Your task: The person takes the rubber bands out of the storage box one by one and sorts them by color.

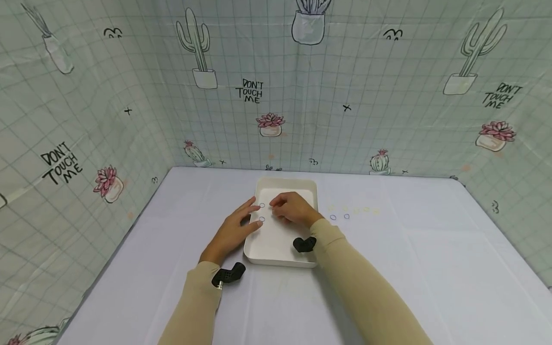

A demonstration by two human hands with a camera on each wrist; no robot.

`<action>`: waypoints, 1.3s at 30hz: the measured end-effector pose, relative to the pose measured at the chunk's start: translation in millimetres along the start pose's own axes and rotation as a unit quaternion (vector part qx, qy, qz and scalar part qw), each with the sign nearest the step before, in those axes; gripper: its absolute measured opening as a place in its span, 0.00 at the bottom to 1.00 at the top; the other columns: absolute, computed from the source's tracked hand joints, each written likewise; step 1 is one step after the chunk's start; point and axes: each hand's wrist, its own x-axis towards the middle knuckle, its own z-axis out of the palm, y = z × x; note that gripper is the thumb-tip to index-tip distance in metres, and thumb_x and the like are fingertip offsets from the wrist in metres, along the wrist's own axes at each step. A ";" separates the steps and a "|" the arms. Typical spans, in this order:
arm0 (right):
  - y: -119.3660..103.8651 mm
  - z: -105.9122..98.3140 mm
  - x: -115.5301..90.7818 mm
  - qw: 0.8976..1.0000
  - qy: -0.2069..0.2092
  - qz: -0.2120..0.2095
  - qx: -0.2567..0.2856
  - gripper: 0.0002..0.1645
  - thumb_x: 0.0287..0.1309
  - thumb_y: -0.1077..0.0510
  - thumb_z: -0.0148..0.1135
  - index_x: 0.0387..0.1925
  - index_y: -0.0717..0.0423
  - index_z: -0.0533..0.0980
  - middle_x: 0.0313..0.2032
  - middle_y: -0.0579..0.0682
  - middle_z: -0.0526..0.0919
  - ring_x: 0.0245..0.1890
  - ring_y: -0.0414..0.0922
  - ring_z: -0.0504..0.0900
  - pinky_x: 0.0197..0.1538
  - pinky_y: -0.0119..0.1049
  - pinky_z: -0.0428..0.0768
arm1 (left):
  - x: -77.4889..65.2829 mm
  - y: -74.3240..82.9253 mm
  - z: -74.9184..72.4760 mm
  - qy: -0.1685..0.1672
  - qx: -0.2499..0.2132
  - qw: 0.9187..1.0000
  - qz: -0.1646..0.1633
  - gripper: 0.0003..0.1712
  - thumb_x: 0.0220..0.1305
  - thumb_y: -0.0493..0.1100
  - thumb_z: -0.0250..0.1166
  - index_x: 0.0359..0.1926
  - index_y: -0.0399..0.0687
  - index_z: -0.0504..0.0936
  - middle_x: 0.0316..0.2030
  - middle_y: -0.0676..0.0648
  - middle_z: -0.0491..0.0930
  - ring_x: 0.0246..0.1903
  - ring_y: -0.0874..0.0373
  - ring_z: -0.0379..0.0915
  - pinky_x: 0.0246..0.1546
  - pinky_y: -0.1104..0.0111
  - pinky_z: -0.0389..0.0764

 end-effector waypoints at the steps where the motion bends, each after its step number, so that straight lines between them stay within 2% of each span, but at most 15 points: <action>1: 0.2 0.1 0.7 1.000 0.000 -0.002 -0.005 0.13 0.60 0.61 0.64 0.47 0.56 0.83 0.33 0.49 0.83 0.29 0.44 0.79 0.29 0.33 0.80 | 0.1 0.0 -0.5 0.000 0.002 1.000 -0.002 0.31 0.68 0.55 0.65 0.69 0.55 0.74 0.74 0.68 0.55 0.74 0.59 0.49 0.73 0.51 0.52; 6: 0.9 0.8 2.9 1.000 -0.001 -0.010 -0.018 0.15 0.57 0.62 0.65 0.47 0.55 0.83 0.36 0.48 0.83 0.28 0.44 0.79 0.28 0.33 0.80 | 1.1 1.0 -3.3 -0.005 0.010 1.000 -0.003 0.34 0.65 0.57 0.67 0.69 0.55 0.74 0.74 0.68 0.54 0.75 0.59 0.47 0.73 0.50 0.52; 11: 0.1 2.5 3.7 0.999 -0.011 -0.020 -0.041 0.18 0.56 0.61 0.67 0.49 0.56 0.83 0.38 0.47 0.83 0.27 0.43 0.79 0.29 0.32 0.80 | 0.6 1.5 -2.7 -0.007 0.006 1.000 -0.009 0.36 0.62 0.55 0.70 0.70 0.53 0.73 0.74 0.67 0.54 0.75 0.59 0.47 0.74 0.51 0.52; 18: -3.3 3.0 11.5 0.992 -0.022 -0.056 -0.113 0.18 0.55 0.60 0.69 0.49 0.53 0.84 0.39 0.44 0.84 0.39 0.42 0.78 0.45 0.34 0.77 | 2.8 4.6 -4.9 -0.013 0.012 1.000 0.007 0.41 0.60 0.56 0.72 0.72 0.52 0.71 0.75 0.66 0.53 0.75 0.59 0.48 0.74 0.53 0.51; 22: -6.0 8.3 16.6 0.989 -0.051 -0.074 -0.119 0.17 0.55 0.59 0.69 0.48 0.54 0.84 0.40 0.45 0.84 0.42 0.42 0.78 0.49 0.35 0.77 | 2.0 4.4 -6.5 -0.020 0.013 1.000 0.011 0.43 0.58 0.54 0.74 0.72 0.51 0.69 0.76 0.64 0.52 0.74 0.57 0.51 0.74 0.52 0.52; 26: -5.3 14.2 19.6 0.986 -0.056 -0.088 -0.132 0.15 0.55 0.59 0.70 0.45 0.54 0.84 0.37 0.44 0.84 0.39 0.41 0.78 0.47 0.34 0.77 | 1.5 3.8 -4.5 -0.024 0.007 1.000 0.015 0.43 0.58 0.55 0.74 0.73 0.53 0.69 0.76 0.63 0.52 0.74 0.56 0.51 0.73 0.50 0.52; 32: -8.7 18.5 17.0 0.983 -0.046 -0.086 -0.153 0.11 0.56 0.61 0.69 0.43 0.54 0.84 0.33 0.43 0.82 0.36 0.40 0.76 0.45 0.34 0.76 | 0.4 2.9 -1.7 -0.019 -0.002 1.000 0.015 0.42 0.59 0.54 0.74 0.72 0.54 0.70 0.76 0.64 0.53 0.75 0.56 0.48 0.74 0.49 0.51; 39: -14.3 21.5 14.4 0.979 -0.042 -0.092 -0.176 0.09 0.58 0.61 0.66 0.41 0.53 0.84 0.30 0.43 0.81 0.32 0.40 0.75 0.40 0.33 0.73 | -0.1 1.7 -4.0 -0.009 0.000 1.000 0.019 0.41 0.59 0.53 0.73 0.72 0.50 0.70 0.76 0.63 0.55 0.73 0.56 0.53 0.73 0.52 0.53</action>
